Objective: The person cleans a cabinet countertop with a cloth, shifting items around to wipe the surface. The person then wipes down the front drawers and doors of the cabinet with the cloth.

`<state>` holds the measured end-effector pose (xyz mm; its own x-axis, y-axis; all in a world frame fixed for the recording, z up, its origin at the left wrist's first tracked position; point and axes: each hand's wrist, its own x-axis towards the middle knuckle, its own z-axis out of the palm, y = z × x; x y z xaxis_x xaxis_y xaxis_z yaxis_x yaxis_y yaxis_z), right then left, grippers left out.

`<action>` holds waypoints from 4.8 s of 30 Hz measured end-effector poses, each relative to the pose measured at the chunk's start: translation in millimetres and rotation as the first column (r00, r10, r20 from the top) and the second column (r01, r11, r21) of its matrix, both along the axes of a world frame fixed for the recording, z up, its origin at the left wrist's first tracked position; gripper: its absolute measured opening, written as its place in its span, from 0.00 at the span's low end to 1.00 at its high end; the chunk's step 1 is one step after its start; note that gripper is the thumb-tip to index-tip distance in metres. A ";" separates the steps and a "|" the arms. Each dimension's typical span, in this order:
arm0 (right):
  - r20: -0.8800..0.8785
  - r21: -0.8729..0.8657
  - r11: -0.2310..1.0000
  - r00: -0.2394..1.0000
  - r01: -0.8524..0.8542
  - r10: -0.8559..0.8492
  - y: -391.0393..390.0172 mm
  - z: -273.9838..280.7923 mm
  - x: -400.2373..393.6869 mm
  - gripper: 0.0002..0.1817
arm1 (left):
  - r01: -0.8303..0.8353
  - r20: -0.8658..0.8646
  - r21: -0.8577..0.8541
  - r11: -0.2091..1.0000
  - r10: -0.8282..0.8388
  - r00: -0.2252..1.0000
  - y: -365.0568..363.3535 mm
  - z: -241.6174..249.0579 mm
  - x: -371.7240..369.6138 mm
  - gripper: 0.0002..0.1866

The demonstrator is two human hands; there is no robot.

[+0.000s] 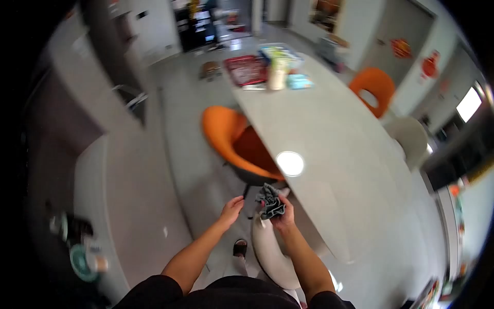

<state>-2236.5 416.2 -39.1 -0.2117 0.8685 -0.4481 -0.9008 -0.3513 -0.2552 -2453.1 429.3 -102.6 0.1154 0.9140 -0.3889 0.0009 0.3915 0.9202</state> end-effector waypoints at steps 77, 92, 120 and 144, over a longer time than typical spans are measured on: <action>0.773 0.552 0.402 0.629 -0.730 0.081 -209.7 -154.7 -520.4 0.39 | -0.216 -0.906 0.418 0.882 0.423 -0.024 -336.8 24.9 -247.2 0.30; 0.624 0.757 0.274 0.781 -0.593 -0.036 -303.6 -49.6 -473.5 0.39 | -0.150 -0.847 0.532 0.833 0.523 -0.095 -450.6 76.2 -194.8 0.34; 0.539 0.842 0.112 0.828 -0.527 -0.157 -440.3 -5.1 -402.7 0.37 | -0.625 -0.918 0.380 0.682 0.195 -0.346 -632.7 106.2 -39.3 0.35; 0.737 0.544 0.478 0.665 -0.690 0.120 -484.6 -64.0 -390.2 0.36 | -0.400 -0.973 0.168 0.901 0.086 -0.216 -695.1 74.7 -40.2 0.37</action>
<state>-2626.7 -68.4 -103.1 -0.6109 0.7797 0.1371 -0.2834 -0.0537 -0.9575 -2493.4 -265.8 -28.0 -0.7368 0.6680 0.1041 0.6629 0.7441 -0.0828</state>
